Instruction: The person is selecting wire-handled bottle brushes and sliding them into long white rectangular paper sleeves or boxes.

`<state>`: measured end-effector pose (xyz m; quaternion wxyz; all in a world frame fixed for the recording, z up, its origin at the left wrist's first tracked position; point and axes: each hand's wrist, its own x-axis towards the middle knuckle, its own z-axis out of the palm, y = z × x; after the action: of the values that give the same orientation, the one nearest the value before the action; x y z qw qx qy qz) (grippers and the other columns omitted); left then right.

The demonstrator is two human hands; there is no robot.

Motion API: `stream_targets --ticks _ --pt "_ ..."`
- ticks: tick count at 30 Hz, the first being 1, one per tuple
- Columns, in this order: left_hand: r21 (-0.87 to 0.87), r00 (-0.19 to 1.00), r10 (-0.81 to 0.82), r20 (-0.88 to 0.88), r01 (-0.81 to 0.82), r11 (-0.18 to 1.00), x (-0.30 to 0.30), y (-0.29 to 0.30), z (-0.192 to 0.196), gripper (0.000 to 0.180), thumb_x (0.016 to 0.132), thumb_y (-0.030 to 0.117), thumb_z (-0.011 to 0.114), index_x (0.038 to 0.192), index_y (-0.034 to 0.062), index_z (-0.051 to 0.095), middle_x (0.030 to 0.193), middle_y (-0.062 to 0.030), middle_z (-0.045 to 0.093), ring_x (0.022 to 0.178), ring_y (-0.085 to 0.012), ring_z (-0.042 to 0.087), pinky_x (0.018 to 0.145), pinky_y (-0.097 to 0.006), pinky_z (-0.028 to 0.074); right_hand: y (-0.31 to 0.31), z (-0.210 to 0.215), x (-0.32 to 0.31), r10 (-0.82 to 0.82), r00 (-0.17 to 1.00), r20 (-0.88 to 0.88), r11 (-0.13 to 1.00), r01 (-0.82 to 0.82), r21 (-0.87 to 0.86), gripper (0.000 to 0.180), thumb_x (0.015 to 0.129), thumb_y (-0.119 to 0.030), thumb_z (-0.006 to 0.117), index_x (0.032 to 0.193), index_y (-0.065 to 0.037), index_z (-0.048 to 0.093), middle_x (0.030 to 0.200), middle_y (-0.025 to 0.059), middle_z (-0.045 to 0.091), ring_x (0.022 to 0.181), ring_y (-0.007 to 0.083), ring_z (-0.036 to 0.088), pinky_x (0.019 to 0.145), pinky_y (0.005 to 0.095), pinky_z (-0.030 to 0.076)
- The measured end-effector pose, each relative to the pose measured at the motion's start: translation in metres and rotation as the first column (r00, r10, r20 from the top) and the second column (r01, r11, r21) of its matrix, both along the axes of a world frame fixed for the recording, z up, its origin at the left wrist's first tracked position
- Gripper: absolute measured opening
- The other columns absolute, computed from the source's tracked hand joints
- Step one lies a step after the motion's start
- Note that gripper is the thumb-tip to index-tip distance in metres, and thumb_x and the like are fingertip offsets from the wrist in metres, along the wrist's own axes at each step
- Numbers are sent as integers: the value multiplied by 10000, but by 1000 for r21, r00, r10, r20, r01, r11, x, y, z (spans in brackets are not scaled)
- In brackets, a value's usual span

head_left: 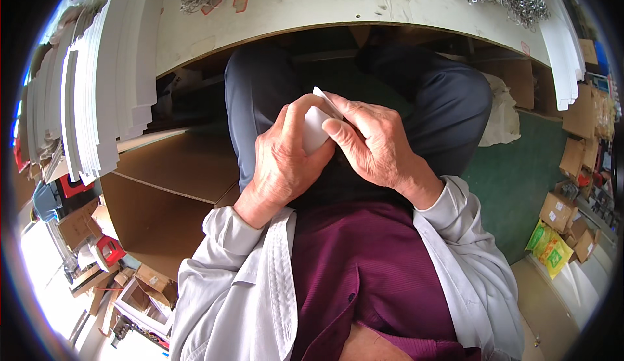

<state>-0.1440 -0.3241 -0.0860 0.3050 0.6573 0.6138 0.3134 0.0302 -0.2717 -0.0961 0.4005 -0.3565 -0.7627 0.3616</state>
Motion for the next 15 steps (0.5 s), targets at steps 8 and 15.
stream_targets --ticks 8,15 --pt "-38 996 88 -34 -89 995 3 -5 -7 791 825 134 817 1489 63 393 1069 -236 718 920 -425 741 773 -474 619 -9 -1 -19 -74 989 125 995 64 81 272 1017 -186 650 1101 64 715 883 211 744 765 368 735 663 422 593" --pt "77 982 92 -163 -80 994 7 -6 -15 629 795 190 842 1325 11 556 1088 -214 725 934 -422 738 778 -483 623 -5 -2 -9 -111 982 -154 737 -22 -675 233 985 -147 704 1059 67 759 889 174 779 767 138 739 684 295 579"
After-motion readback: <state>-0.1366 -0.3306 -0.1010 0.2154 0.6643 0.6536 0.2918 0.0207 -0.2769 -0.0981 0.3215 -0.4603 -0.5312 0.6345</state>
